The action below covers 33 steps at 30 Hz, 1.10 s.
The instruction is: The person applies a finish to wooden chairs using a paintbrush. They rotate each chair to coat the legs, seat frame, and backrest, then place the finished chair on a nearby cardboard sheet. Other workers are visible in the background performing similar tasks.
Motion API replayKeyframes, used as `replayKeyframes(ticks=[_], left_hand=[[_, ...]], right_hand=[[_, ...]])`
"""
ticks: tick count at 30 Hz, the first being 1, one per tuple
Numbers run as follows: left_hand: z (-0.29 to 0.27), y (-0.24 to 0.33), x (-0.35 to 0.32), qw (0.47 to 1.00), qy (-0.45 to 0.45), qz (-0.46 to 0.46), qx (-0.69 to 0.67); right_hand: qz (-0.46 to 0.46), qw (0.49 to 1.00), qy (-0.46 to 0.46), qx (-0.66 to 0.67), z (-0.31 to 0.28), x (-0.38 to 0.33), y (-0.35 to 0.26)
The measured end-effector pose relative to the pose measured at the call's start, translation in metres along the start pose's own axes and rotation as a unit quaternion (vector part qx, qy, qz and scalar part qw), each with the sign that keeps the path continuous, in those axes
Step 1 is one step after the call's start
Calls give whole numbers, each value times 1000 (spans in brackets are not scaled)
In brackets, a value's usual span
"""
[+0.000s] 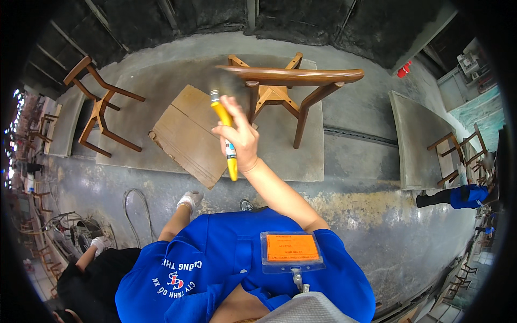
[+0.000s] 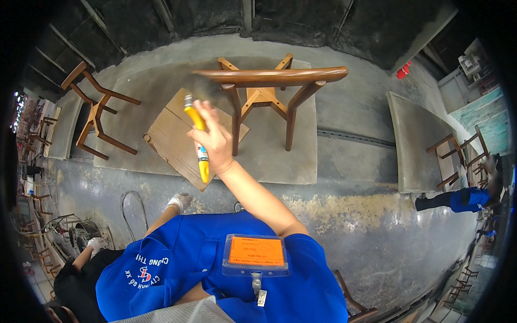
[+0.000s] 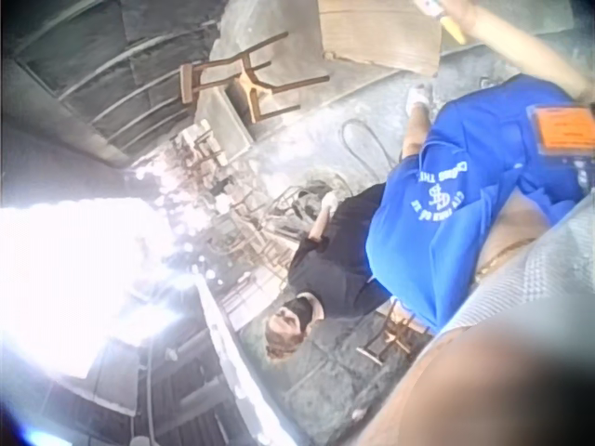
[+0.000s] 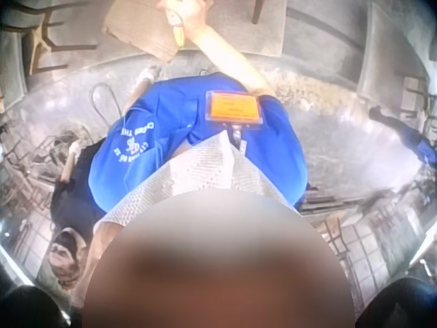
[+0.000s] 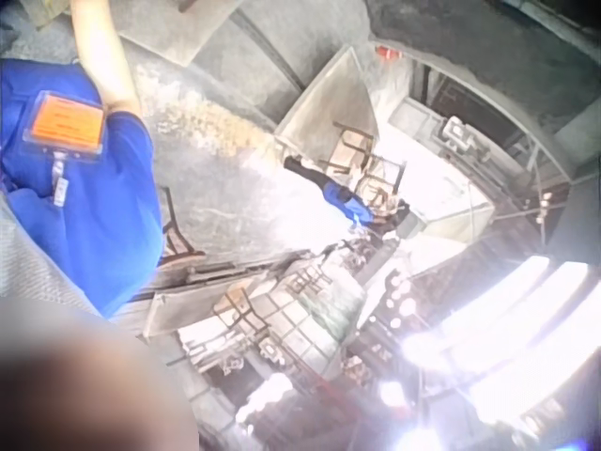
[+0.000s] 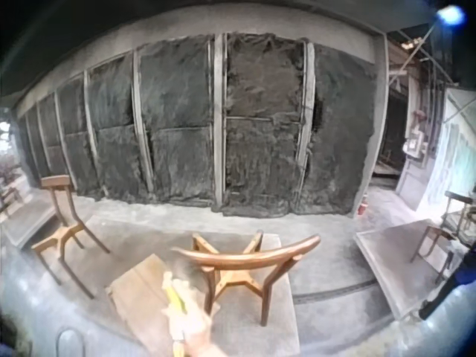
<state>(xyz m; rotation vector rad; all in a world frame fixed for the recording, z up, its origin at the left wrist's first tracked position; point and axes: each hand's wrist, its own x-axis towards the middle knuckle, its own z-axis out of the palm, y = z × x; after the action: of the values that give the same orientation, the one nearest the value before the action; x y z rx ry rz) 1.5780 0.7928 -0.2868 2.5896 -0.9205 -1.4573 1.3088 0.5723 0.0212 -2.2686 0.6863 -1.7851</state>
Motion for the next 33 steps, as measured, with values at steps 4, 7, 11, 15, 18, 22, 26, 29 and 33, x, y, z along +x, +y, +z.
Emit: replayKeyframes(ticks=[4,7,11,15,18,22,26,29,33], left_hand=[[9,-13,14,999,-9,14,-36],[11,-28,26,998,27,56,10],[4,-57,39,999,-32,10,-36],[-16,-78,38,980,-98,93,148],[-36,-71,34,918,-70,214,325],[-46,-32,29,993,-72,48,84],[-48,5,28,999,-23,41,-23],[-46,24,24,993,16,114,-38],[-35,32,12,991,18,133,26]], right_hand=[[217,950,83,207,-30,-8,22],[158,972,168,40,-109,-14,60],[230,873,428,-38,-202,-20,96],[207,734,468,447,-215,-39,133],[189,667,482,536,-175,-68,170],[473,508,561,451,-134,-104,199],[457,617,460,446,-156,-119,210],[263,607,449,601,-174,-124,223],[384,519,461,609,-166,-133,247]])
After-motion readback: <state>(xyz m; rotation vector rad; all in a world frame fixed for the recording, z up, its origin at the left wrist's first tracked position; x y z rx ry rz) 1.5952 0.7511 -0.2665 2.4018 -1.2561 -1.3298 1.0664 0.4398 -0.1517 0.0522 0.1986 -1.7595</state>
